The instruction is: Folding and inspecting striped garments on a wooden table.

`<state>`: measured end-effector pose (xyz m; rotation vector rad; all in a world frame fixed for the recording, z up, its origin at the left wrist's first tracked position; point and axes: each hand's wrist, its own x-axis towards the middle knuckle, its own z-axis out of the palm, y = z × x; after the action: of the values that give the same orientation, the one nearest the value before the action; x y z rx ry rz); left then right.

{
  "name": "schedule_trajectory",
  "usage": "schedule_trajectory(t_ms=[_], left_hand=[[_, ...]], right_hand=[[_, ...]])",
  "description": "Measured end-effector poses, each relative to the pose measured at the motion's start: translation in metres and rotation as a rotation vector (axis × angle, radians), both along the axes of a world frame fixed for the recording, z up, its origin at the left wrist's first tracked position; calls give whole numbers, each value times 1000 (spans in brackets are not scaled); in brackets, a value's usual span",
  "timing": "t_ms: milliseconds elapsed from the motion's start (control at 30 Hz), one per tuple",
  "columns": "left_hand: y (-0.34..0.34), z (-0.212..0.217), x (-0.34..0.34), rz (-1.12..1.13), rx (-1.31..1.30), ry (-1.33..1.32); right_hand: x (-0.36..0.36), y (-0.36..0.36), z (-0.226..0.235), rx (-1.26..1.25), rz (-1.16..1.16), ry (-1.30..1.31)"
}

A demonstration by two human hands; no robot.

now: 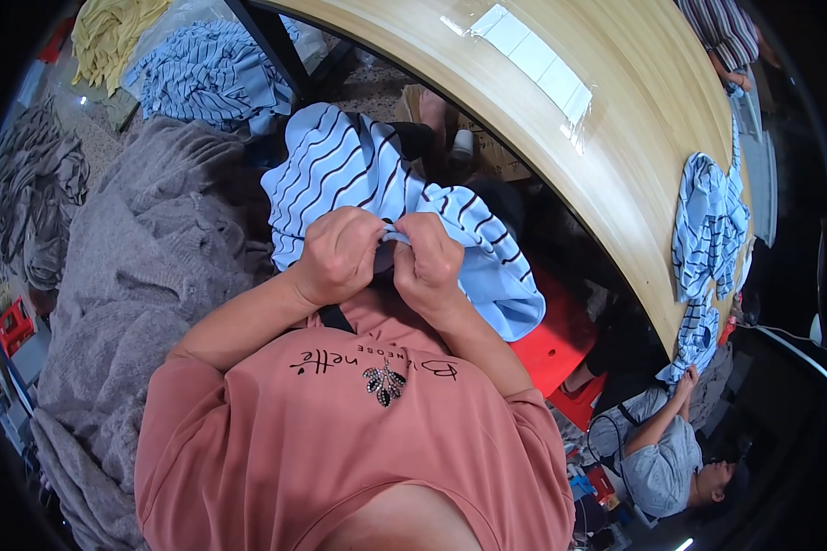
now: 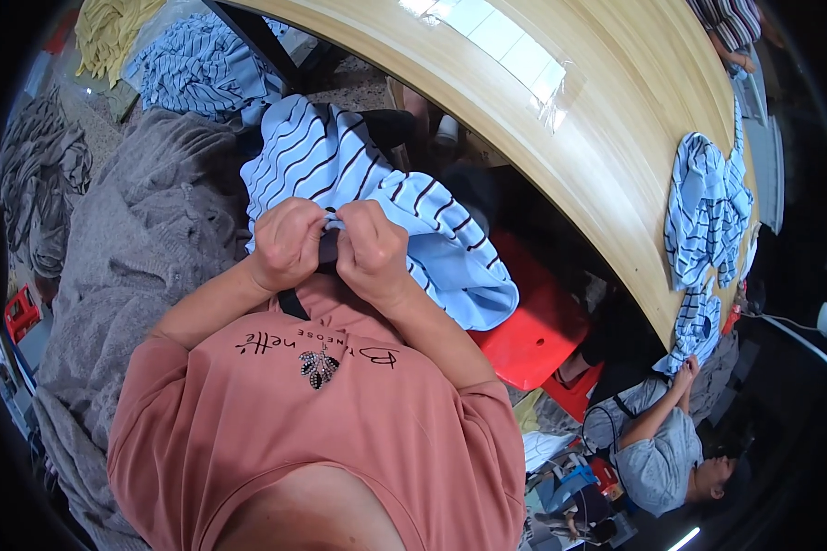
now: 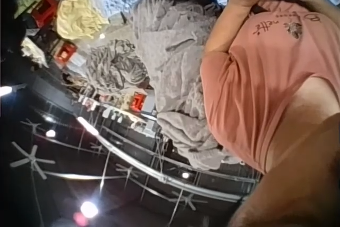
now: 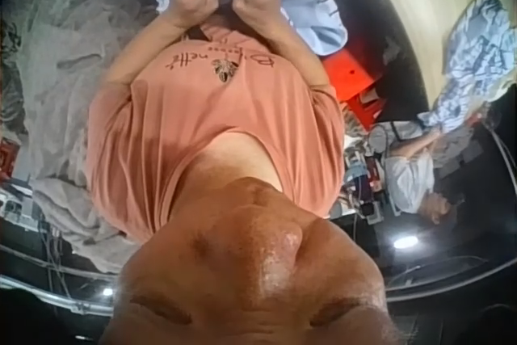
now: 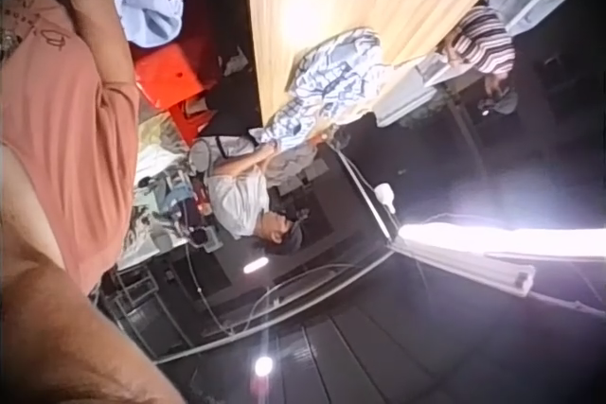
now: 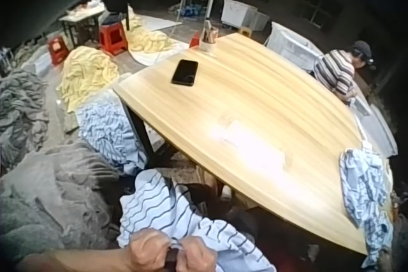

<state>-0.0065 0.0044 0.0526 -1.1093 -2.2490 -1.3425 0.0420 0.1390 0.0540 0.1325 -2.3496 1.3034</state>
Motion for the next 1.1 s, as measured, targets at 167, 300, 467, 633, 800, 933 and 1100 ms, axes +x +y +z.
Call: schedule_trajectory(t_ms=[167,300,467,633,800,933,1100], left_hand=[[2,4,-1,-29,-15,18],[3,0,-2,43,25,35],[-7,2,-7,33,12,121],[-27,2,-24,104,-11,141],[-54,0,-24,27,-161,183],[-64,-11,-13,-132,-370,-198],[-11,8,-19,-233,-277,-338]], right_hand=[[-12,-3,-6,9,-47,2],[-16,-6,-2,3,-35,0],[-2,5,2,-87,-26,-7],[0,9,3,265,6,93],[16,26,-6,277,11,92],[30,19,-11,288,208,34],[33,16,-7,358,247,70]])
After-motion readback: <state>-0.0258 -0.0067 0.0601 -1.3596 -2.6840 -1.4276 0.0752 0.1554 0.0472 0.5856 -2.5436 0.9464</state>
